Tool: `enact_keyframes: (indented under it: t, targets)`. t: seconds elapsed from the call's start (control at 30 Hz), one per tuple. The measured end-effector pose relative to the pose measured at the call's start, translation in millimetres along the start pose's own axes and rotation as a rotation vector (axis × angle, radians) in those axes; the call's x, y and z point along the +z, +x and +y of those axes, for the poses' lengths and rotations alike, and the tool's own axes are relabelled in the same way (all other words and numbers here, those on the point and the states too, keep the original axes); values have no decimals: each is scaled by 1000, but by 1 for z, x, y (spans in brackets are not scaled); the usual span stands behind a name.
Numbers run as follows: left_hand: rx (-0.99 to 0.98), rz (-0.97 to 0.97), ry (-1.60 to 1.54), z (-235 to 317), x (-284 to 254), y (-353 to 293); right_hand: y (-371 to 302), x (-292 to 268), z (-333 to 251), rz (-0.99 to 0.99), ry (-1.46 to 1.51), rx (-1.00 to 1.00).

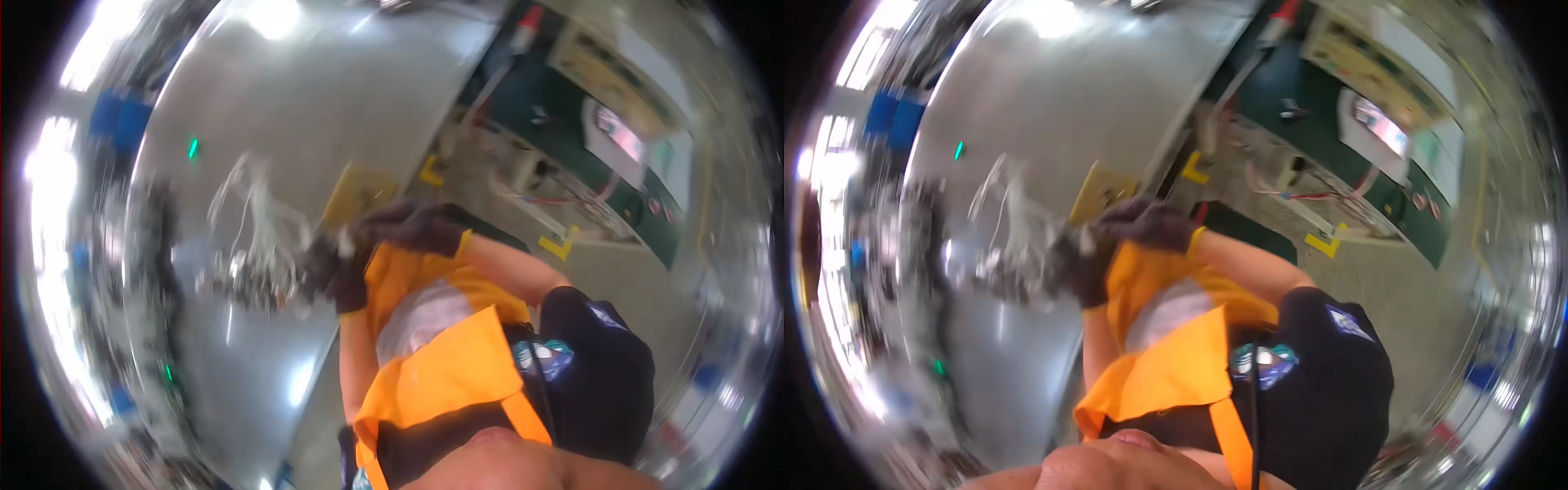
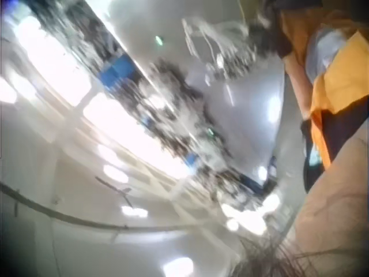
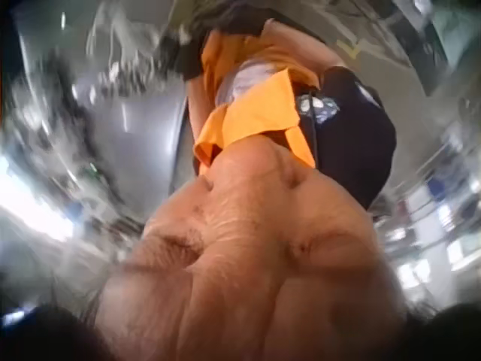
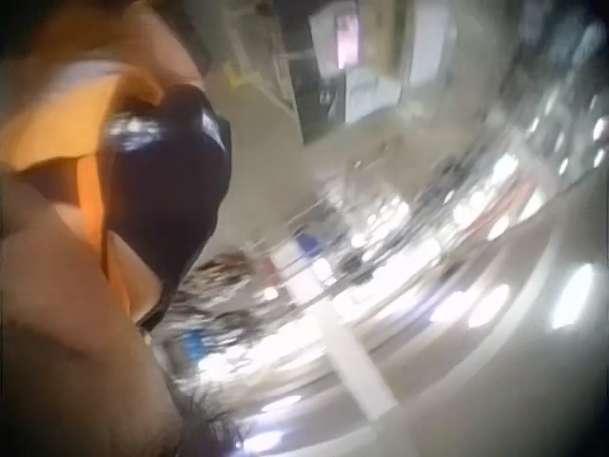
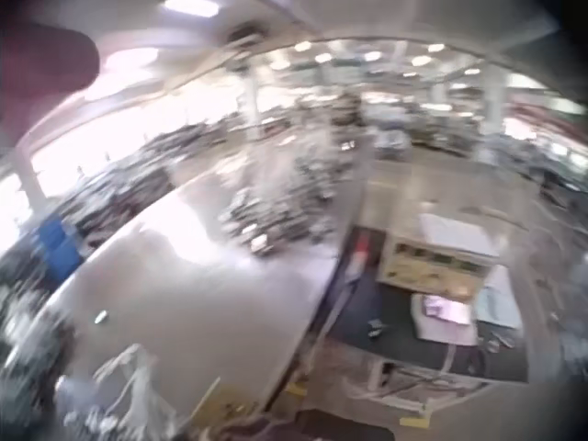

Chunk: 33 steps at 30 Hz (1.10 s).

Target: The recorder is assembling wire harnesses by plugging connectors into a test board at a manual assembly station.

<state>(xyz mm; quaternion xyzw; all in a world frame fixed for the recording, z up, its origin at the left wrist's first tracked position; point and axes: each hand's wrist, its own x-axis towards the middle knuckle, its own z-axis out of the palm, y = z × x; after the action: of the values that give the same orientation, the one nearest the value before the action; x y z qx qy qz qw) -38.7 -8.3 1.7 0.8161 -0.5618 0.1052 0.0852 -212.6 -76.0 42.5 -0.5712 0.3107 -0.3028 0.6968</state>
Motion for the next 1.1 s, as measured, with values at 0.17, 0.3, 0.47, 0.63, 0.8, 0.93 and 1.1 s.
enact_keyframes:
  t: [0.17,0.3,0.47,0.63,0.8,0.93,1.1]
  targets:
    - [-9,38,-277,-31,33,-20,12,16,-31,-140,-592,-294]
    - [-8,-4,-857,-18,22,-6,23,24,-37,-163,-989,-262]
    - [-39,-118,-1099,-15,6,2,26,26,-36,-207,-1171,-256]
    - [-56,-119,-1223,-12,15,3,29,27,-35,-248,-1365,-269]
    - [-26,-105,-1241,-17,7,4,29,36,-50,-284,-1417,-277]
    - [126,68,-960,-11,-11,16,25,44,-44,-221,-1425,-312]
    - [141,203,-818,-10,2,11,22,46,-42,-182,-1357,-346]
